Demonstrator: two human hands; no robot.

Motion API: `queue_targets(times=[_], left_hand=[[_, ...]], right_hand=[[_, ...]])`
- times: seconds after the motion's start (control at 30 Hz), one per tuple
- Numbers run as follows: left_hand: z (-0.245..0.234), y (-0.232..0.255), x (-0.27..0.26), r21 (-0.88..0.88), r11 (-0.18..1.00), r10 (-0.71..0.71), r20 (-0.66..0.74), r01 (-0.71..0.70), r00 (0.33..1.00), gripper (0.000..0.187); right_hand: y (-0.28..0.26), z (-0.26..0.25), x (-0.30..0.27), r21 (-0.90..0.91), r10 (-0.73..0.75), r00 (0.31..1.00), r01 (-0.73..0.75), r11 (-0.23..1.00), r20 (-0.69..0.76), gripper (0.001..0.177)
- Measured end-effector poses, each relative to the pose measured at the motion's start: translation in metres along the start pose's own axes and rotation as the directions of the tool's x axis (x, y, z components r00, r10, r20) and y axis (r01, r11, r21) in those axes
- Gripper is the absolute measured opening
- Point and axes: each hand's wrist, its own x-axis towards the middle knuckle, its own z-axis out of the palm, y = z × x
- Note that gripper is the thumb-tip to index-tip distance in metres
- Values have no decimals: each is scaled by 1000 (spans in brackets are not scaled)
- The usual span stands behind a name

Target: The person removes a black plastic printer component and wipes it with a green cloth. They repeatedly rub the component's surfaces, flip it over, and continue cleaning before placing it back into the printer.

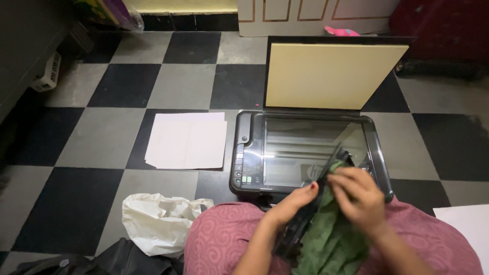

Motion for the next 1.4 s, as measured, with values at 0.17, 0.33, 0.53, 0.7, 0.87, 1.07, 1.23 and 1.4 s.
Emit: queue_targets(times=[0.17, 0.33, 0.53, 0.7, 0.87, 1.07, 1.23, 1.4], left_hand=[[0, 10, 1, -295, 944, 155, -7, -150, 988, 74], [6, 6, -3, -304, 949, 86, -14, -87, 996, 83], [21, -22, 20, -419, 908, 60, 114, -6, 992, 74], [31, -22, 15, -363, 932, -4, 67, 28, 998, 74], [26, 4, 4, -449, 867, 189, -111, -219, 976, 77], [21, 9, -2, -490, 851, 146, -123, -188, 982, 71], [22, -4, 10, -387, 894, 200, -103, -224, 974, 71], [10, -5, 16, -425, 864, 248, -106, -270, 963, 83]], right_hand=[[-43, 25, -32, 332, -56, 974, -20, 943, 220, 37], [-28, 22, -23, 216, 0, 990, -31, 976, 141, 33], [0, 2, -1, 67, 148, 981, -140, 988, -128, 20], [-2, -5, 8, 56, 178, 963, -170, 984, -200, 23], [-33, 30, -8, -149, -148, 989, 146, 978, 2, 56], [-22, 33, -6, 101, 48, 998, -52, 993, 43, 42], [-9, 14, -9, 77, 108, 980, -122, 990, 167, 29], [-18, 13, -20, 165, -4, 932, -59, 985, 361, 35]])
